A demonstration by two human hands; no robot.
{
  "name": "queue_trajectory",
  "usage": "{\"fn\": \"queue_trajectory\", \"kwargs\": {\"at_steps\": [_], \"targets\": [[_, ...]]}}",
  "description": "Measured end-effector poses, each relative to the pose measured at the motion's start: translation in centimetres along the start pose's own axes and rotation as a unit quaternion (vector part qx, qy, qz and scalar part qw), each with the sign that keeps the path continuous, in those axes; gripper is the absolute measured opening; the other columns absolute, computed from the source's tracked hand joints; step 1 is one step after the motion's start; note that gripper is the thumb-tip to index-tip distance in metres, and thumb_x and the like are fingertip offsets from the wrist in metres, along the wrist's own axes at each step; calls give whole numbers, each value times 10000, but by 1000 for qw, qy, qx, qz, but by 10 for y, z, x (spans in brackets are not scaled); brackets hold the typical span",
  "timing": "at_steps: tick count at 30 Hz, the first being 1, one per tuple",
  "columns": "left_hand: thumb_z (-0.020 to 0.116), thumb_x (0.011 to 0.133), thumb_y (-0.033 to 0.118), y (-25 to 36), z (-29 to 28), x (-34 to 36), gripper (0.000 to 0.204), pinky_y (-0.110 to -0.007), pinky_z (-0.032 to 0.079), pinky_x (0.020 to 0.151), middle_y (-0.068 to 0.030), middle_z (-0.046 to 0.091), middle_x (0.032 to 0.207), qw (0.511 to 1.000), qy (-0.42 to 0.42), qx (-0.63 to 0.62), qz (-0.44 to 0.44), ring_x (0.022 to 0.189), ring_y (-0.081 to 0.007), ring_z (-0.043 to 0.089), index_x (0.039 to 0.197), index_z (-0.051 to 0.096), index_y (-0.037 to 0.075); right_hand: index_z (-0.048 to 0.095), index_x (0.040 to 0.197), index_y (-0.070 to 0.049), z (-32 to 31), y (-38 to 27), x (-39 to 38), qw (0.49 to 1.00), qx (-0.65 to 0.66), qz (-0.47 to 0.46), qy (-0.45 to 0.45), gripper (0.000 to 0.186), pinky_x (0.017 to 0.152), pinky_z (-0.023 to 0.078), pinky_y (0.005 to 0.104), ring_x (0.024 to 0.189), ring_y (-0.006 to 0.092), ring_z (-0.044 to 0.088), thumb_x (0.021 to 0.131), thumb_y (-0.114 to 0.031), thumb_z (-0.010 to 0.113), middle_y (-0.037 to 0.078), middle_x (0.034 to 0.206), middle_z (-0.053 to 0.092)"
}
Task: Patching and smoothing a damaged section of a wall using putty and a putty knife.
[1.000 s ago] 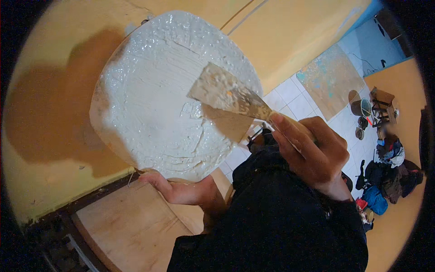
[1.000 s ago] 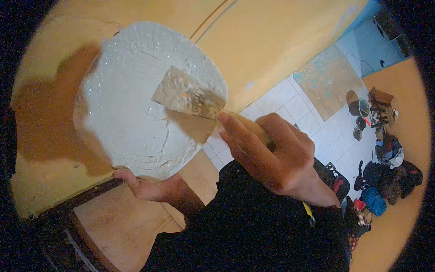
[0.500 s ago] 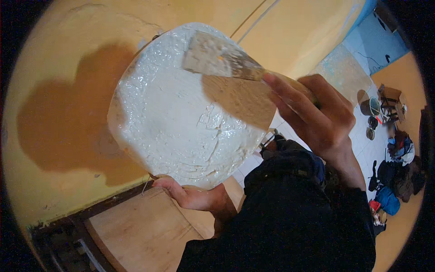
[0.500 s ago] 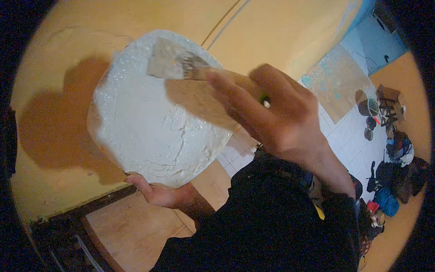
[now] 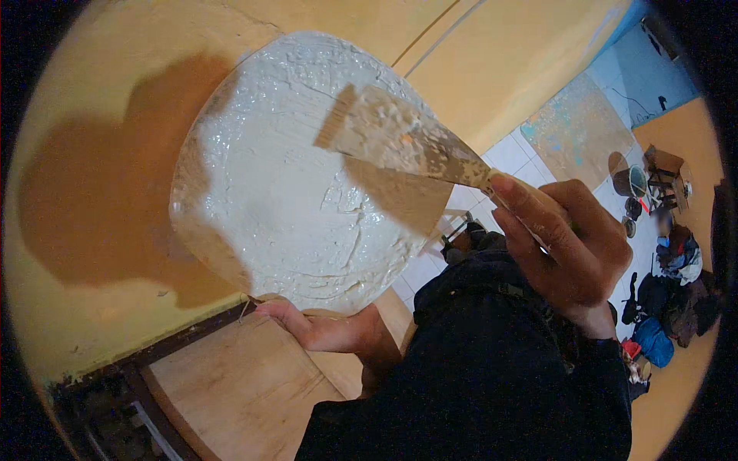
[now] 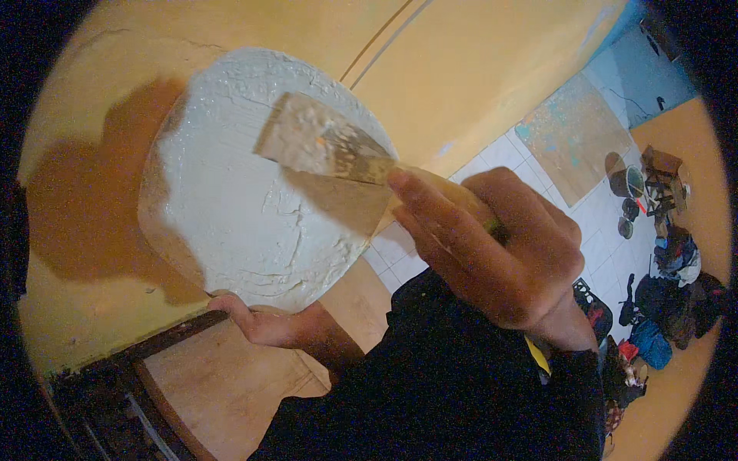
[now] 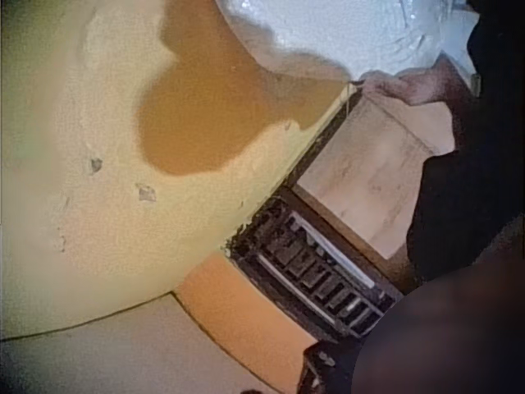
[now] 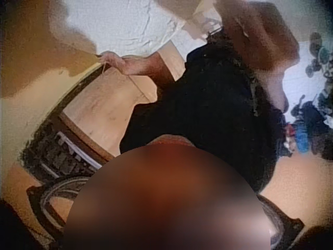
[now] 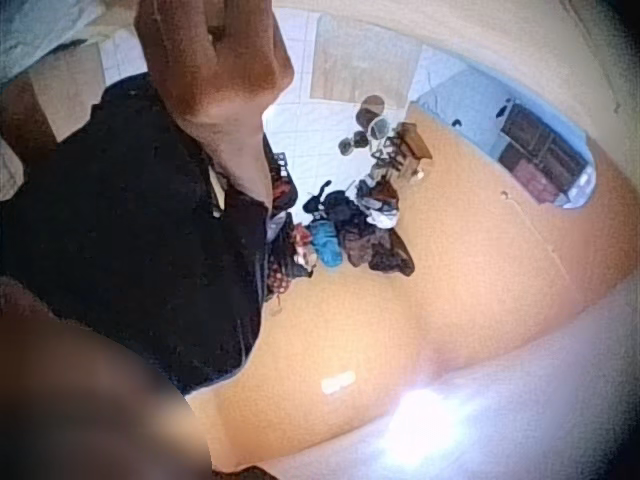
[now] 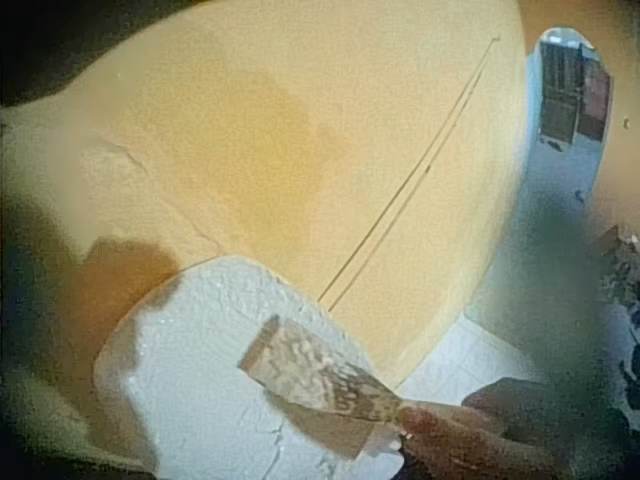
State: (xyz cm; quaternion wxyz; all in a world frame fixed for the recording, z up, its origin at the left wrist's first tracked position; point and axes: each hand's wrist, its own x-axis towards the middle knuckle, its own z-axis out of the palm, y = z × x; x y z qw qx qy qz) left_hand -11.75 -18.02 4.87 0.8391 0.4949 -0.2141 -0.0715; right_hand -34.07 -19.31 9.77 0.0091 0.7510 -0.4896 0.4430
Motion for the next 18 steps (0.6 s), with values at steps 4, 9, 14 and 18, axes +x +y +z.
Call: {"fn": "queue_trajectory", "kwargs": {"at_steps": [4, 9, 14, 18], "targets": [[563, 964, 374, -23, -45, 5, 677, -536, 333, 1118, -240, 265, 1536, 893, -163, 296, 298, 1343, -366, 390, 1431, 359, -72, 735, 1108, -102, 10, -3, 16, 999, -34, 4, 30, 421, 498, 472, 265, 594, 139, 618, 706, -7, 818, 83, 733, 637], [605, 946, 316, -2, -19, -7, 701, -532, 336, 1123, -325, 282, 1484, 989, 5, 144, 22, 1347, -411, 372, 1425, 327, -114, 735, 1110, -87, 17, -1, 0, 1000, -21, -4, 5, 424, 455, 450, 265, 551, 135, 586, 699, -23, 814, 61, 682, 594], [650, 919, 295, -40, -56, 2, 719, -507, 372, 1105, -319, 305, 1471, 905, -56, 334, 258, 1332, -379, 400, 1412, 337, -123, 737, 1105, -60, -3, -4, -4, 1000, -3, -13, -17, 425, 417, 458, 256, 532, 136, 610, 686, -38, 810, 61, 659, 592], [670, 895, 221, -18, -50, 1, 720, -492, 390, 1092, -325, 322, 1458, 916, -91, 315, 231, 1324, -379, 410, 1413, 323, -139, 723, 1100, -29, 3, -10, 23, 998, 29, -54, -19, 425, 480, 477, 256, 607, 160, 636, 687, 22, 809, 106, 749, 654]]}}
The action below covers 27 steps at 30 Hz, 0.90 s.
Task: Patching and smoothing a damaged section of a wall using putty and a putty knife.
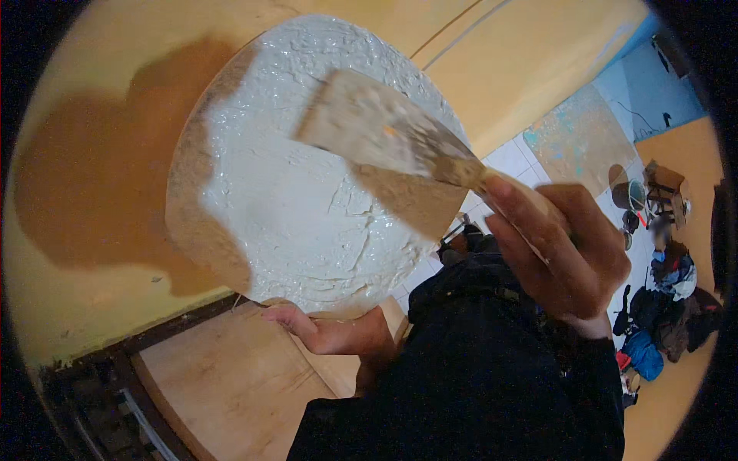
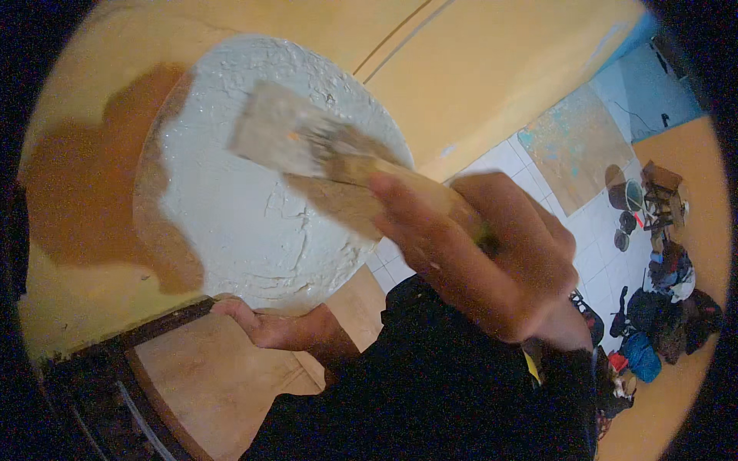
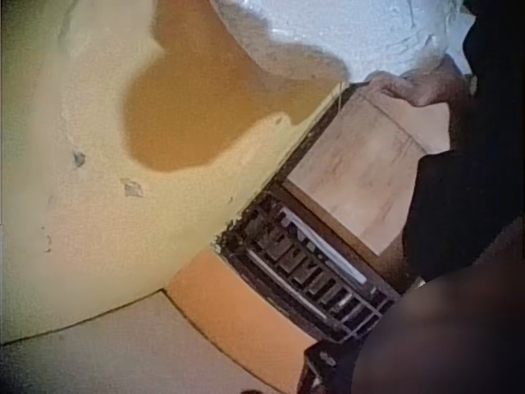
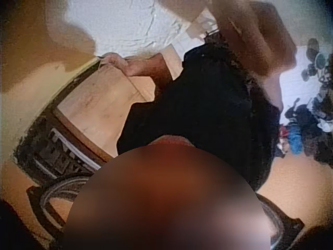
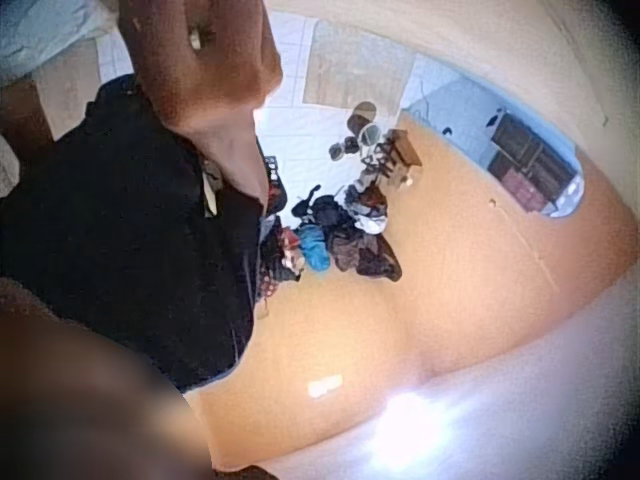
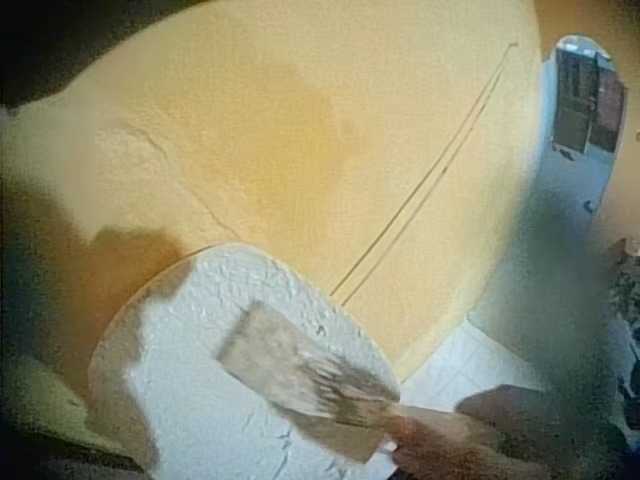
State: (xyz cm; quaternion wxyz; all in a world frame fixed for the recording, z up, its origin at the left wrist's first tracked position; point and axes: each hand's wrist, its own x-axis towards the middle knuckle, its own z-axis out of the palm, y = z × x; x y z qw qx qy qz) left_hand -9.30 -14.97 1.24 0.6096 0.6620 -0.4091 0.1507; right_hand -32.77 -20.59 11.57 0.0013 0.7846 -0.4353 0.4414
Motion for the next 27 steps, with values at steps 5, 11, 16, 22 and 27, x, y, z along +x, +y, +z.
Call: {"fn": "queue_trajectory", "kwargs": {"at_steps": [5, 11, 16, 22, 27], "targets": [[672, 882, 156, 21, 10, 1, 664, -495, 372, 1102, -332, 356, 1414, 984, 38, -144, -100, 1318, -396, 409, 1355, 353, -184, 723, 1103, -45, 7, 2, 15, 999, -12, -32, 26, 396, 488, 474, 260, 611, 155, 634, 719, 16, 795, 95, 744, 644], [450, 1035, 163, -7, 6, -10, 437, -467, 406, 1073, -307, 443, 1361, 993, 28, 68, 87, 1227, -349, 489, 1356, 445, -133, 730, 1098, -55, -1, 3, -23, 998, -7, 49, -37, 394, 403, 424, 271, 491, 131, 558, 711, -40, 803, 49, 640, 561], [494, 1014, 137, -16, -3, -12, 417, -455, 421, 1057, -316, 468, 1346, 993, 98, 23, 60, 1214, -354, 507, 1322, 479, -144, 731, 1090, -55, -5, -9, -10, 998, 45, 43, -31, 395, 452, 457, 265, 546, 144, 613, 706, -2, 808, 86, 687, 633], [836, 711, 230, -5, -8, 0, 958, -604, 265, 1128, -371, 312, 1416, 967, -45, 160, 193, 1342, -489, 335, 1397, 295, -162, 731, 1085, -59, -4, -6, -1, 999, -24, 22, -29, 399, 457, 443, 270, 553, 138, 599, 703, 26, 808, 84, 694, 620], [622, 919, 62, 14, 15, 8, 447, -469, 477, 971, -345, 540, 1232, 965, 62, 146, 207, 1105, -390, 574, 1277, 497, -173, 726, 1071, -36, -11, -6, -38, 998, 16, 21, -52, 364, 398, 450, 279, 506, 131, 580, 714, -25, 799, 64, 642, 569]]}}
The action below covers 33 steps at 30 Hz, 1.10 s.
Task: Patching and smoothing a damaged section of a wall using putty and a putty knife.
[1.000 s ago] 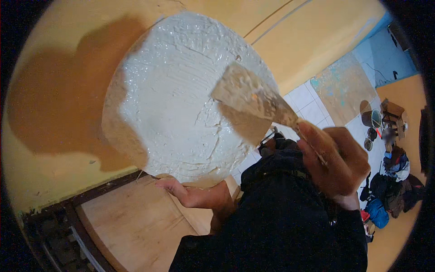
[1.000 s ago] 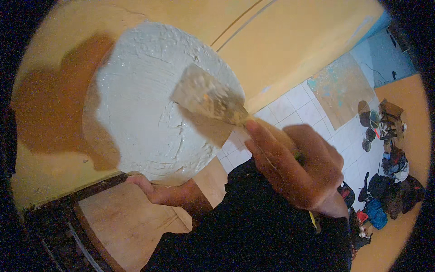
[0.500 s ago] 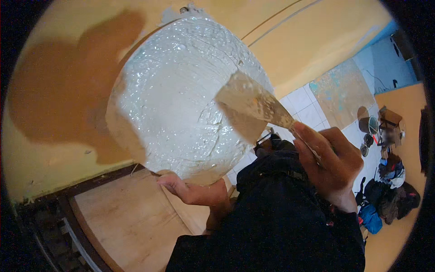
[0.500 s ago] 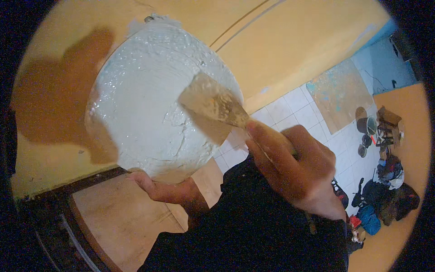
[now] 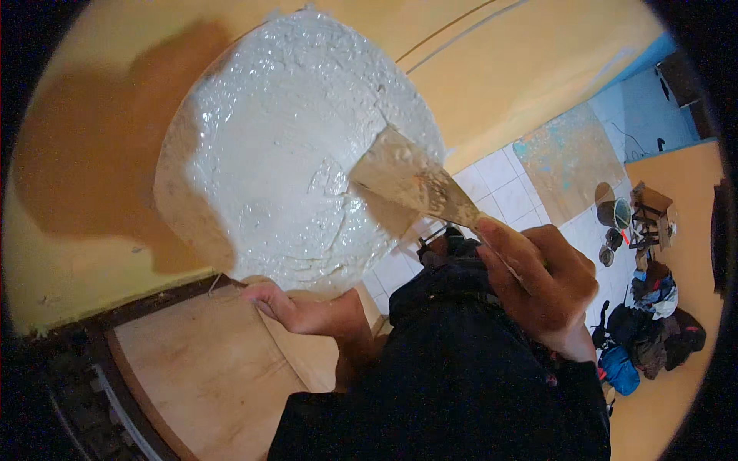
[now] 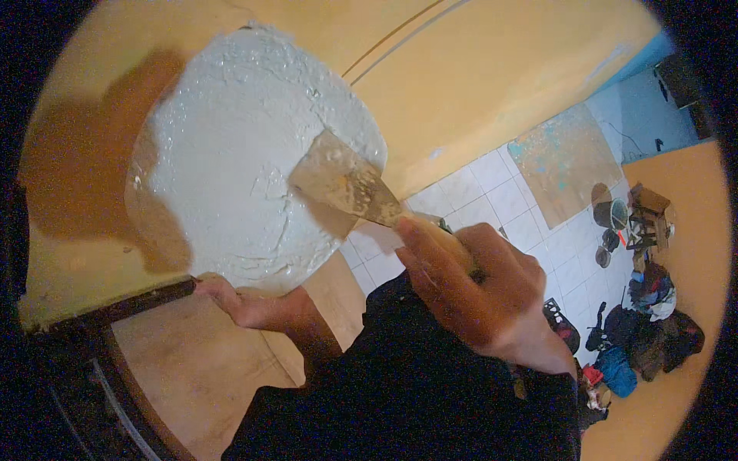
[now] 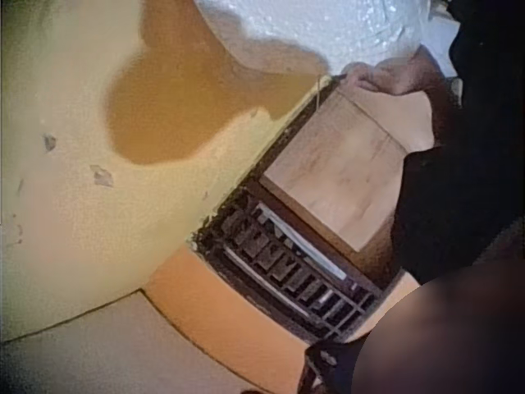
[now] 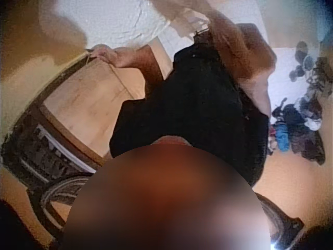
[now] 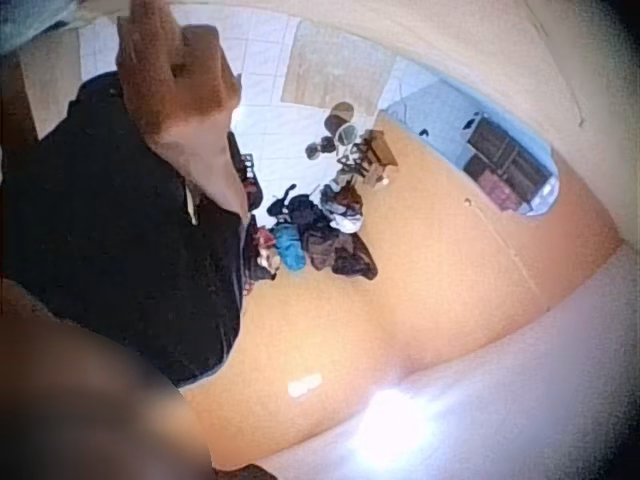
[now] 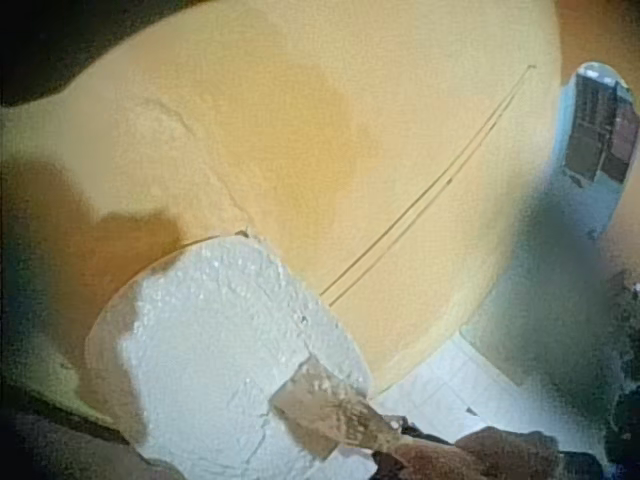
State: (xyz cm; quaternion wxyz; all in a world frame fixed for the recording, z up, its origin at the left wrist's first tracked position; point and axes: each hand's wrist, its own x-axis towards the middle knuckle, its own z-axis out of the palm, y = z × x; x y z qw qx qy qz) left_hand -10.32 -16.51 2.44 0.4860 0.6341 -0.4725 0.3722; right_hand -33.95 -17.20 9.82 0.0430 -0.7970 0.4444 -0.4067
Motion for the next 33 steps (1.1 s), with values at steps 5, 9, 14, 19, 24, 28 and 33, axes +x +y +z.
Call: {"fn": "queue_trajectory", "kwargs": {"at_steps": [5, 9, 14, 19, 24, 28, 33], "targets": [[544, 951, 1, 1, 1, 0, 424, -518, 318, 1110, -359, 362, 1415, 959, 34, -189, -209, 1283, -416, 421, 1327, 445, -169, 732, 1082, -35, -3, -8, 17, 1000, 10, 0, 20, 385, 419, 438, 267, 514, 142, 593, 706, 1, 805, 80, 667, 612], [512, 960, -24, -29, -4, -19, 385, -510, 306, 1121, -367, 388, 1394, 967, 39, -190, -167, 1290, -410, 418, 1310, 459, -174, 723, 1121, -47, -1, -23, 25, 1000, 14, -11, 4, 437, 459, 455, 281, 557, 165, 614, 699, 39, 798, 106, 717, 641], [483, 962, -48, -9, 0, 6, 362, -496, 291, 1134, -367, 457, 1329, 936, 82, -204, -274, 1297, -416, 417, 1288, 453, -203, 737, 1081, -41, 9, -20, -7, 998, 19, -59, -5, 381, 385, 435, 259, 488, 133, 585, 706, -42, 807, 58, 632, 582], [783, 705, 427, -15, -9, 2, 1044, -542, 157, 1168, -402, 276, 1442, 953, 9, -212, -214, 1393, -468, 264, 1369, 313, -227, 746, 1078, -69, 12, -31, 3, 998, 26, -56, 25, 387, 391, 440, 271, 485, 144, 581, 699, -44, 816, 57, 634, 563], [709, 792, 297, -17, -16, 24, 879, -532, 133, 1177, -386, 263, 1464, 893, 80, -298, -328, 1410, -453, 238, 1383, 309, -217, 754, 1069, -99, 12, -50, 2, 990, 86, -80, -72, 387, 395, 434, 284, 481, 160, 555, 690, -58, 823, 38, 616, 521], [613, 876, 157, -28, -21, 13, 693, -508, 153, 1181, -359, 263, 1484, 853, 90, -308, -411, 1410, -415, 257, 1396, 321, -196, 750, 1071, -87, -7, -39, -1, 990, 8, -95, -105, 378, 418, 405, 251, 531, 144, 568, 707, 0, 799, 85, 701, 614], [532, 977, 186, -30, -31, 11, 587, -475, 255, 1152, -334, 363, 1430, 929, -33, -232, -286, 1325, -359, 401, 1379, 342, -197, 755, 1072, -112, 7, -39, 12, 979, 115, -131, -106, 390, 439, 424, 274, 562, 172, 581, 689, -112, 830, 97, 710, 594]]}}
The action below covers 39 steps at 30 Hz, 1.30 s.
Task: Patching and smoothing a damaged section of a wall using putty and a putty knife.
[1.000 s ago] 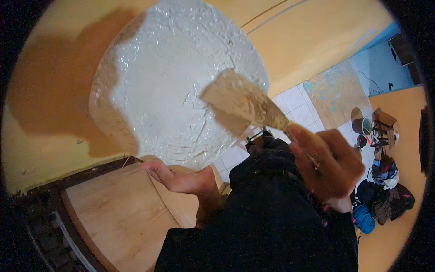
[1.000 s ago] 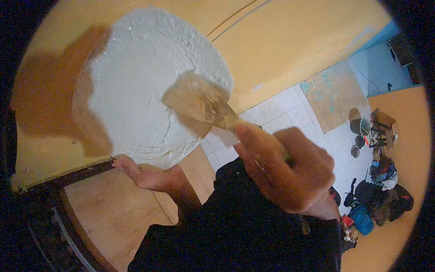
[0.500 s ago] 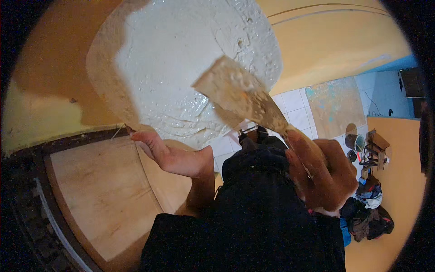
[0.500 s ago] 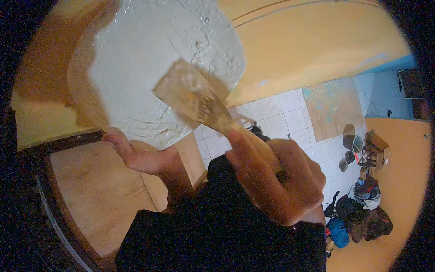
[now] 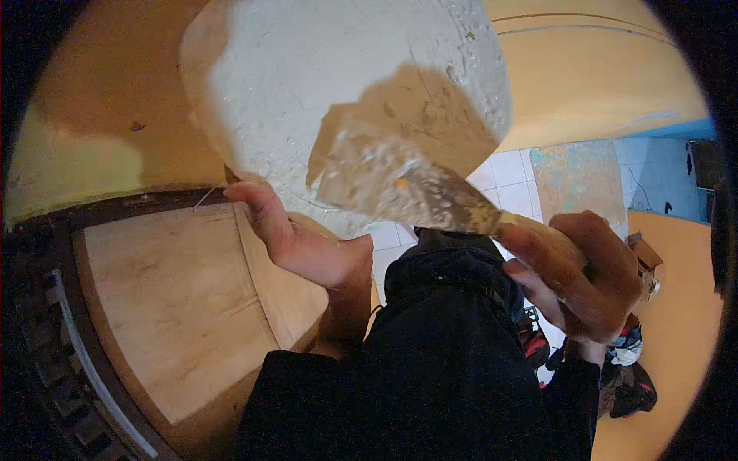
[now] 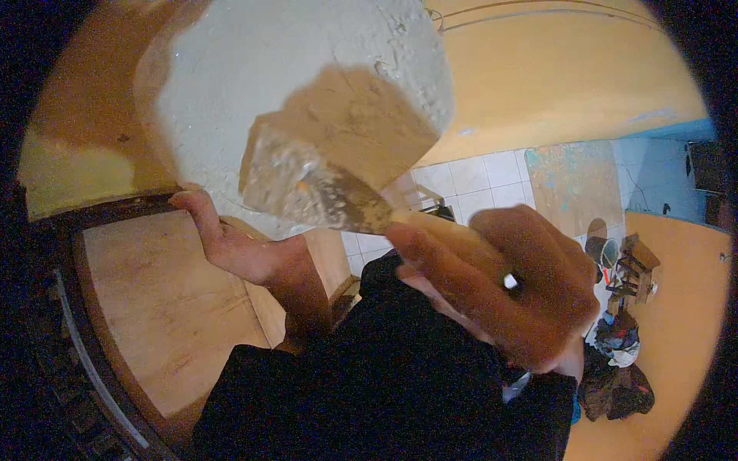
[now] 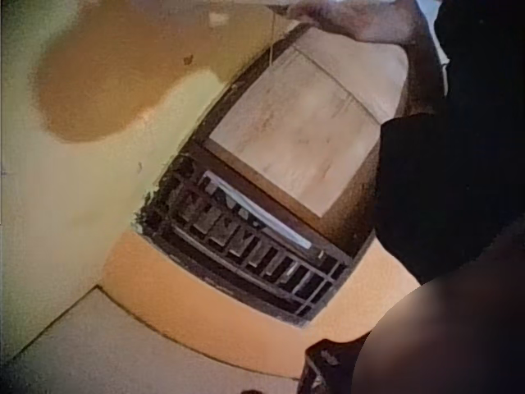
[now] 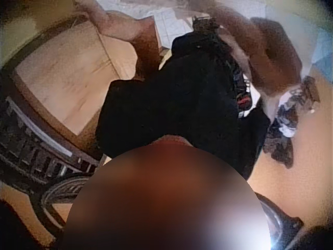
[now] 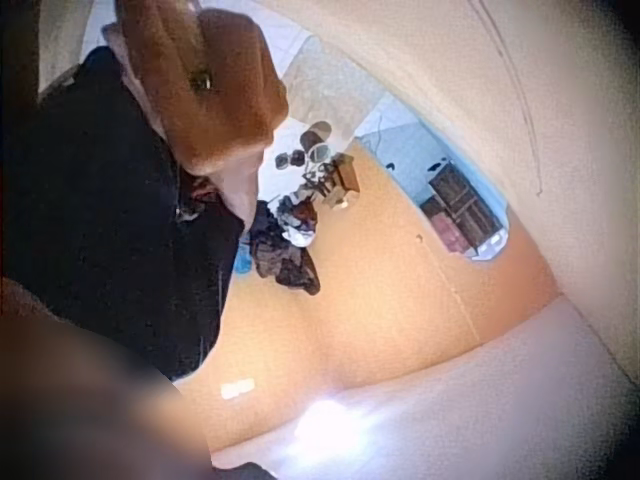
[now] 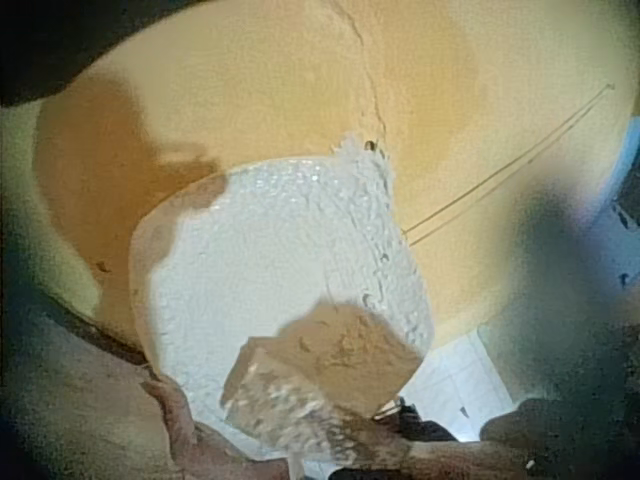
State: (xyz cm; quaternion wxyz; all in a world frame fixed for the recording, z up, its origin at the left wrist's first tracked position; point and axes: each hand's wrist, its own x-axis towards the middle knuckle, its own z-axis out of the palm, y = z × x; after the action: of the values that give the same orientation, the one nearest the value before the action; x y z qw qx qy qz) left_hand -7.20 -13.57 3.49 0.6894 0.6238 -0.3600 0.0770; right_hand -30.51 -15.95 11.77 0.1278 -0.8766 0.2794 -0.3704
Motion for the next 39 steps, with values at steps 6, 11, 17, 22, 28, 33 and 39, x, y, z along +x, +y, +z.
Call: {"fn": "queue_trajectory", "kwargs": {"at_steps": [6, 11, 17, 22, 28, 33, 39], "targets": [[470, 1004, 427, 43, 25, 12, 592, -476, 359, 1071, -145, 501, 1403, 862, -5, -391, -324, 1253, -334, 488, 1408, 425, -4, 737, 1098, -95, -39, 47, 11, 993, -4, -58, -101, 444, 420, 416, 281, 542, 156, 557, 663, -76, 828, 90, 702, 571], [456, 1011, 418, 52, 35, 16, 591, -462, 367, 1071, -144, 506, 1398, 863, -49, -376, -333, 1261, -332, 492, 1406, 420, -19, 722, 1088, -31, -73, 72, 19, 987, -19, -109, -118, 499, 423, 326, 277, 512, 160, 487, 594, 17, 783, 91, 661, 538], [454, 1015, 381, 64, 39, 19, 552, -437, 395, 1048, -142, 531, 1369, 841, -44, -419, -339, 1226, -307, 526, 1386, 439, -27, 723, 1074, -58, -55, 75, 41, 980, 79, -124, -136, 518, 451, 322, 280, 530, 177, 481, 560, -31, 778, 102, 681, 566], [474, 1010, 356, 58, 32, 19, 517, -448, 402, 1038, -133, 559, 1333, 826, -86, -445, -336, 1204, -300, 541, 1370, 460, -16, 693, 1131, -63, -72, 92, 46, 965, 57, -163, -199, 557, 483, 381, 296, 595, 190, 530, 590, 38, 777, 102, 735, 593], [550, 985, 318, 54, 22, 18, 486, -441, 431, 1003, -117, 581, 1300, 831, -76, -428, -347, 1164, -286, 567, 1339, 489, -9, 611, 1241, -22, -102, 94, 65, 933, 46, -134, -331, 563, 582, 468, 284, 712, 230, 593, 706, 118, 713, 140, 898, 602], [570, 977, 329, 63, 19, 21, 485, -426, 440, 992, -111, 592, 1279, 827, -107, -452, -317, 1145, -273, 576, 1316, 514, -14, 674, 1172, -35, -74, 88, 78, 920, 80, -223, -311, 542, 541, 449, 320, 664, 221, 571, 646, 34, 783, 138, 856, 611], [562, 980, 361, 57, 10, 27, 510, -415, 440, 990, -111, 595, 1272, 831, -100, -443, -322, 1151, -280, 570, 1308, 519, -27, 588, 1276, -38, -104, 93, 75, 911, -13, -253, -324, 604, 577, 478, 338, 681, 219, 577, 707, 9, 786, 139, 824, 619]]}}
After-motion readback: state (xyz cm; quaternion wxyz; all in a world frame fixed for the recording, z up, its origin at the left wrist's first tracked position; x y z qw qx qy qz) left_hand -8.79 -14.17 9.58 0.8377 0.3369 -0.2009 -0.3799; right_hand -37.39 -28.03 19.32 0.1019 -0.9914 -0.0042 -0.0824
